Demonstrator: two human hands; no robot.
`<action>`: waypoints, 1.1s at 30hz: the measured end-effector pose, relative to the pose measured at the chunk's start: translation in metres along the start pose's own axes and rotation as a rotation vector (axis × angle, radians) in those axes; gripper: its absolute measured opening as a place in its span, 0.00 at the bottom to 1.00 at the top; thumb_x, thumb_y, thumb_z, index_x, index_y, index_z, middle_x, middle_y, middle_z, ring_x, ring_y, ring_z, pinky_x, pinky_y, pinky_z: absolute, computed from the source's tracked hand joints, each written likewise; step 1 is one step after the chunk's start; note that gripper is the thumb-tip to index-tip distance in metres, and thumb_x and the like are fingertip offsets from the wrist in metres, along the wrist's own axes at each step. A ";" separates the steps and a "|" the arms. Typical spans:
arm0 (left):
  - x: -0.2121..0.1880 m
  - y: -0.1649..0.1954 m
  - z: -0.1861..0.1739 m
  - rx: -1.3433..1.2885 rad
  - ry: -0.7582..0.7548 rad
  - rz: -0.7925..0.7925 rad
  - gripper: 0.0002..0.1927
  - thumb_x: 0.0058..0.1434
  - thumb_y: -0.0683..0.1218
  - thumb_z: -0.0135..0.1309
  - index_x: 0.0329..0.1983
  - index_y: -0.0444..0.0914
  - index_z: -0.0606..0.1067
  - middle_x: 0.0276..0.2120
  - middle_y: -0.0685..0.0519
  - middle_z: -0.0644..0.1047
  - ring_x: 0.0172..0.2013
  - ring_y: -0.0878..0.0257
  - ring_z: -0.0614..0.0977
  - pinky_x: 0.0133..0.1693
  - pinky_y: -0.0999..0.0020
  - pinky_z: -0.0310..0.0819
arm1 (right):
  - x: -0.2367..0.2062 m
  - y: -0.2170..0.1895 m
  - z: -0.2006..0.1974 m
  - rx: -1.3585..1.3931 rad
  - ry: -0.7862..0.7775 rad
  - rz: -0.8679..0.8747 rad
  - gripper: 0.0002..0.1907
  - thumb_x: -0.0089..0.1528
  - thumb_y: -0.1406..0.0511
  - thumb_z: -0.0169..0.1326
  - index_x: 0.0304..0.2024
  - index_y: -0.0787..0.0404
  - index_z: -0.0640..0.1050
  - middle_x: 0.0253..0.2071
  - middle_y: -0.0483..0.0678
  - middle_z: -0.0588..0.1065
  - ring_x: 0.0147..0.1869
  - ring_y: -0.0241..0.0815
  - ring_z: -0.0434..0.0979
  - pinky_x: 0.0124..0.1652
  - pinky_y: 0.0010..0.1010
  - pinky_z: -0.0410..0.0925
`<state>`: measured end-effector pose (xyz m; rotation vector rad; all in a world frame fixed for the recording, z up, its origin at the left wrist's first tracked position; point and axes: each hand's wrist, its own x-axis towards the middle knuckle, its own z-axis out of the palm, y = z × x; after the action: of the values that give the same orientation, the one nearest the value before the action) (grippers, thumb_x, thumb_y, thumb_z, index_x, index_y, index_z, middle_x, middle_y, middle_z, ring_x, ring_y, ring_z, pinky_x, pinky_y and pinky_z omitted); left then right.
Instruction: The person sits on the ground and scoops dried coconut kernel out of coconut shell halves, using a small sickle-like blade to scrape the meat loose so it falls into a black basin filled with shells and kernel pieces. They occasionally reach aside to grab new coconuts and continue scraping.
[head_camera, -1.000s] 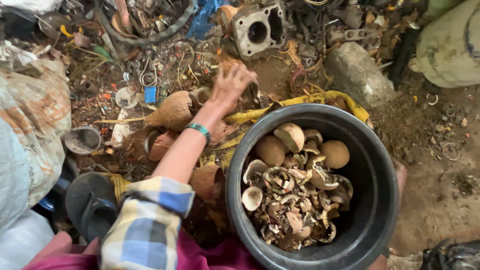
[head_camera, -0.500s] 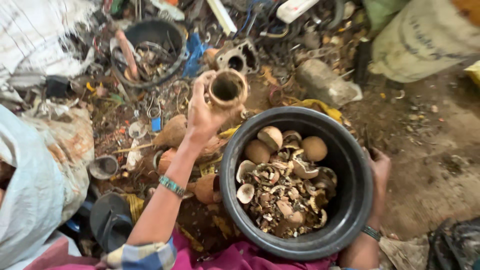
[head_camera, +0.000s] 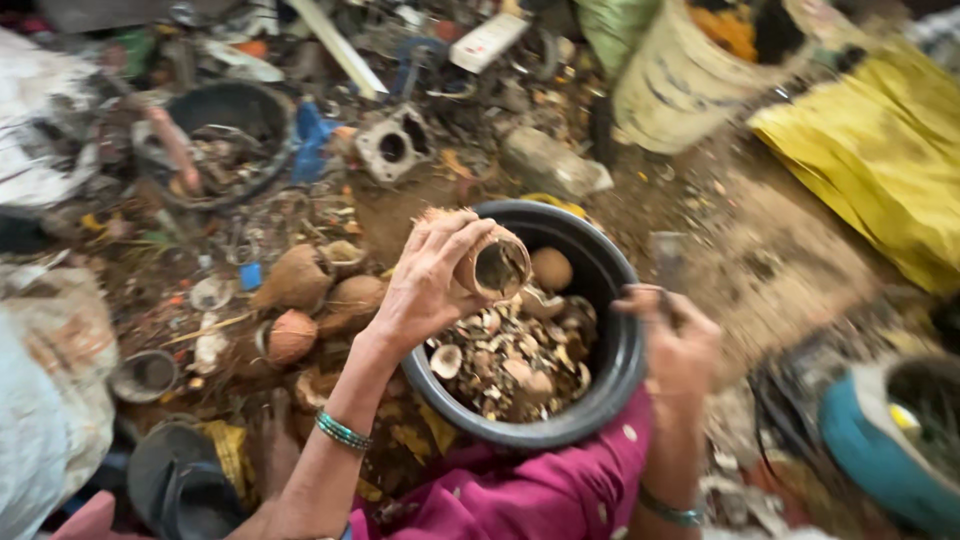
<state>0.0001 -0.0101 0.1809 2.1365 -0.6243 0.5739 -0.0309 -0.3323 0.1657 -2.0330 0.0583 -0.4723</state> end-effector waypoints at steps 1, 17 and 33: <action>-0.002 0.007 0.003 -0.049 -0.040 0.010 0.47 0.41 0.47 0.75 0.66 0.41 0.69 0.62 0.45 0.71 0.64 0.46 0.69 0.67 0.50 0.60 | -0.012 -0.016 0.007 0.086 -0.084 0.093 0.16 0.67 0.59 0.56 0.48 0.64 0.84 0.37 0.46 0.84 0.42 0.31 0.80 0.46 0.24 0.71; -0.064 0.017 0.071 -0.742 0.486 -0.416 0.44 0.66 0.63 0.56 0.76 0.36 0.58 0.73 0.45 0.63 0.73 0.53 0.63 0.73 0.56 0.54 | -0.083 0.002 0.073 0.792 -0.111 0.432 0.09 0.69 0.61 0.56 0.40 0.60 0.79 0.21 0.33 0.68 0.17 0.23 0.57 0.18 0.20 0.49; -0.084 -0.043 0.094 -2.210 0.454 -0.712 0.24 0.60 0.56 0.57 0.51 0.34 0.72 0.44 0.43 0.78 0.48 0.46 0.81 0.51 0.50 0.80 | -0.085 -0.016 0.042 0.098 -0.445 0.151 0.19 0.69 0.61 0.52 0.57 0.66 0.80 0.40 0.44 0.82 0.41 0.31 0.75 0.40 0.23 0.69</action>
<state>-0.0217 -0.0432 0.0537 -0.0092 0.0364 -0.1833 -0.0972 -0.2689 0.1355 -1.9753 -0.0797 0.0756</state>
